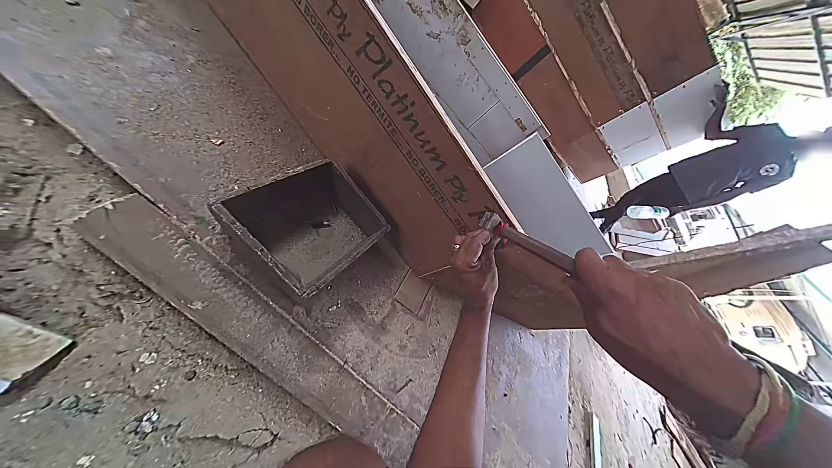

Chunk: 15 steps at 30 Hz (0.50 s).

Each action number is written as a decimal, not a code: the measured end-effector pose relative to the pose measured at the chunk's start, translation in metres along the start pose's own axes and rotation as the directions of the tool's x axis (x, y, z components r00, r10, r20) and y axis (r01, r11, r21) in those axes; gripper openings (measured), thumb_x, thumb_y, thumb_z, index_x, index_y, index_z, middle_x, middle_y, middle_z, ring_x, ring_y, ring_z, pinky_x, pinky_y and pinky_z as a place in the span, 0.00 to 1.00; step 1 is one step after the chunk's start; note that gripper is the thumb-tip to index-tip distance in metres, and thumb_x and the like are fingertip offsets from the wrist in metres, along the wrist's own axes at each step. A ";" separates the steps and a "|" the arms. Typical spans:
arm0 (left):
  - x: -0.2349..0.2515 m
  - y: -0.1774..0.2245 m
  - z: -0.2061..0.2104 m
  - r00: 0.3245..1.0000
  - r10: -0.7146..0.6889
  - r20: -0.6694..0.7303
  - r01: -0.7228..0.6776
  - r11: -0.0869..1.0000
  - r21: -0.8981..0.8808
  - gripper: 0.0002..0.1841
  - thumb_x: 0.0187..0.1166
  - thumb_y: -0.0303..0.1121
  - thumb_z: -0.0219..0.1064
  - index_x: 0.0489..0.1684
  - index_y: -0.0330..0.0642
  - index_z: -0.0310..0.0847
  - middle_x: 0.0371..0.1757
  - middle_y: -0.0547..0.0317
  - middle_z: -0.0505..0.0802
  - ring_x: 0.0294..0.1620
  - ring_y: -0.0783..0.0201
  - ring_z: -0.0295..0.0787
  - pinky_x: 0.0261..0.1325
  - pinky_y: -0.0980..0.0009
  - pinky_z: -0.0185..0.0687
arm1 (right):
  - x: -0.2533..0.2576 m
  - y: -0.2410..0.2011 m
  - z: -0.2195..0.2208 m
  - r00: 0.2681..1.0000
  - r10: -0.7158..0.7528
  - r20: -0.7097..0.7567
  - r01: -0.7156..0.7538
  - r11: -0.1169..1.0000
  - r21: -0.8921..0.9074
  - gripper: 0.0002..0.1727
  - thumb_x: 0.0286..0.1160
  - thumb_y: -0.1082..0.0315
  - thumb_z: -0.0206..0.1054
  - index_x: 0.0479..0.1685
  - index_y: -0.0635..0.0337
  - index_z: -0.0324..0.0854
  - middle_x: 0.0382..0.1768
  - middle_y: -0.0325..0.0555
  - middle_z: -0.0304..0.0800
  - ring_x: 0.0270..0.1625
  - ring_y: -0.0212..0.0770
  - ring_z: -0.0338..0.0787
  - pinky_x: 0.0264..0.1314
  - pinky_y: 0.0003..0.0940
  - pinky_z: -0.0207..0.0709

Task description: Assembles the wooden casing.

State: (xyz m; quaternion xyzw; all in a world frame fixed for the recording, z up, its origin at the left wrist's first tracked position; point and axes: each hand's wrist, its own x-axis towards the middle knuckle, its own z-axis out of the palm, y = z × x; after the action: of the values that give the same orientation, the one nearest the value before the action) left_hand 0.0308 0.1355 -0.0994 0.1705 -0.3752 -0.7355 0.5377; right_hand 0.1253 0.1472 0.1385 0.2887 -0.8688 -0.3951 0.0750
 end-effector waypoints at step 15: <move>-0.010 0.004 -0.020 0.995 0.019 0.093 -0.016 1.000 -0.026 0.06 0.75 0.20 0.70 0.38 0.35 0.95 0.47 0.52 0.98 0.55 0.63 0.93 0.63 0.68 0.84 | -0.051 0.026 0.054 0.972 0.088 -0.217 -0.006 0.935 0.355 0.28 0.88 0.44 0.49 0.49 0.60 0.81 0.25 0.46 0.85 0.20 0.44 0.85 0.16 0.42 0.75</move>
State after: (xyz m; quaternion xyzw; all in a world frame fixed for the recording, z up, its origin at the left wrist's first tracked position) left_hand 0.0504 0.1368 -0.1110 0.1259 -0.3920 -0.7426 0.5282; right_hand 0.1366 0.2240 0.1256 0.3202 -0.9176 -0.1954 0.1316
